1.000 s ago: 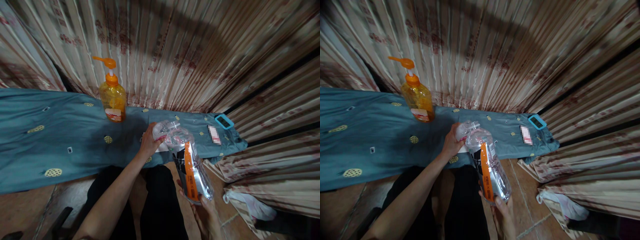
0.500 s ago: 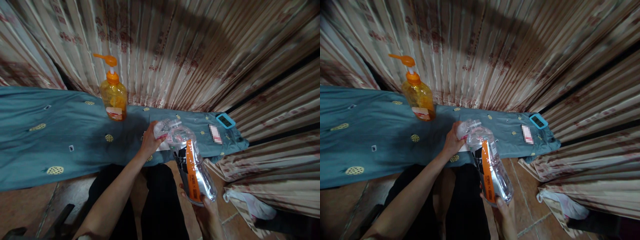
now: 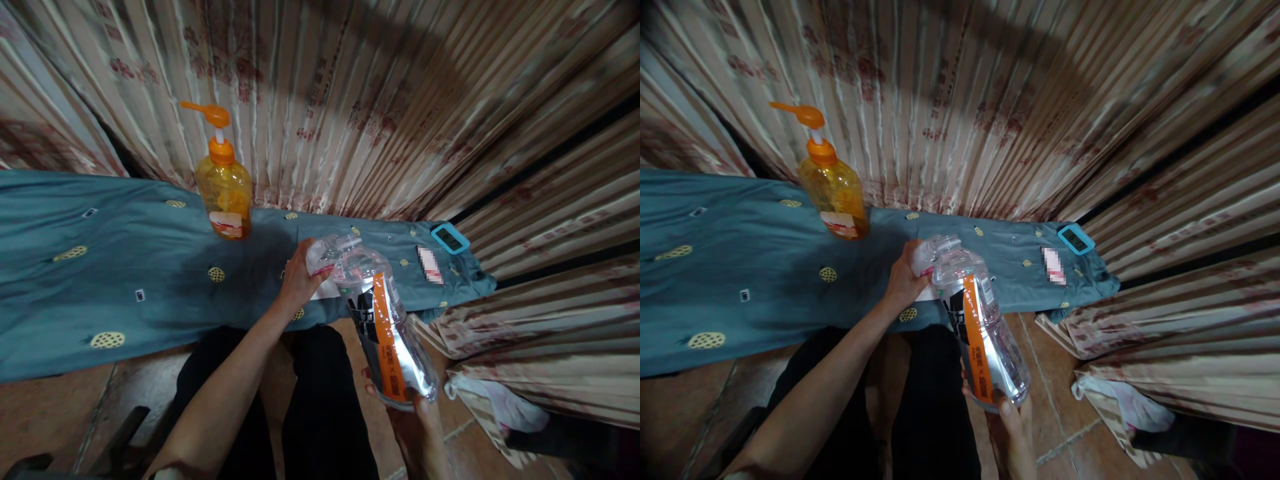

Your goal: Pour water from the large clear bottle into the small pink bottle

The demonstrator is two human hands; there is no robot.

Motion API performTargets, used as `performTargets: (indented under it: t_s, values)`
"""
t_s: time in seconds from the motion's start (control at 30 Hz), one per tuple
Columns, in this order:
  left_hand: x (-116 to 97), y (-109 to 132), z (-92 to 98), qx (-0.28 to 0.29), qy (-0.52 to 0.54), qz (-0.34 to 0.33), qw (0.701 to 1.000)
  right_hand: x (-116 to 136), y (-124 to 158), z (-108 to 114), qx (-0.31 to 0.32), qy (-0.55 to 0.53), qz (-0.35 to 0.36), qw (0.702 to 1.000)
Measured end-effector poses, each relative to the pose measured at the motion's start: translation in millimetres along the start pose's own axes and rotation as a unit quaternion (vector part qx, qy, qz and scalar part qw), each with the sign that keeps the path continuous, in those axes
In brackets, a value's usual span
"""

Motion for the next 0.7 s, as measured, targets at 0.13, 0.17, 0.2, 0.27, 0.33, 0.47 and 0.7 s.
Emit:
performTargets:
  t_s: [0.13,0.17,0.2,0.27,0.33,0.47,0.7]
  values:
    - [0.2,-0.1,-0.4,0.000,-0.004,-0.004,1.000,1.0,1.0,4.6,-0.010,-0.013,0.010,1.000]
    - [0.4,-0.1,-0.3,0.000,-0.005,-0.005,1.000,1.2,1.5,5.4,-0.010,-0.016,0.010,1.000]
    - [0.5,0.0,-0.2,0.000,-0.007,-0.006,1.000,1.1,1.8,6.6,-0.010,-0.020,0.007,1.000]
    - [0.6,0.3,0.3,0.001,-0.008,-0.010,1.000,0.0,1.3,9.7,-0.018,-0.029,-0.001,0.999]
    - [0.2,0.7,0.9,0.002,-0.006,-0.015,1.000,-3.0,-1.2,10.8,-0.022,-0.040,-0.022,0.999]
    - [-0.6,1.2,2.2,0.002,-0.004,-0.013,1.000,-10.5,-8.0,2.0,-0.061,-0.073,-0.056,0.994]
    - [-3.4,1.3,4.3,0.006,-0.008,-0.004,1.000,-14.3,-7.2,-12.4,-0.089,-0.114,-0.069,0.987]
Point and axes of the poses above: each hand's wrist, its own y-axis away from the middle knuckle, its own z-axis out of the back of the hand, x = y × z, the point moved 4 cm from there along -y, towards the middle knuckle, and after that the axes turned 15 degrees about -y, right-handed, at the moved point
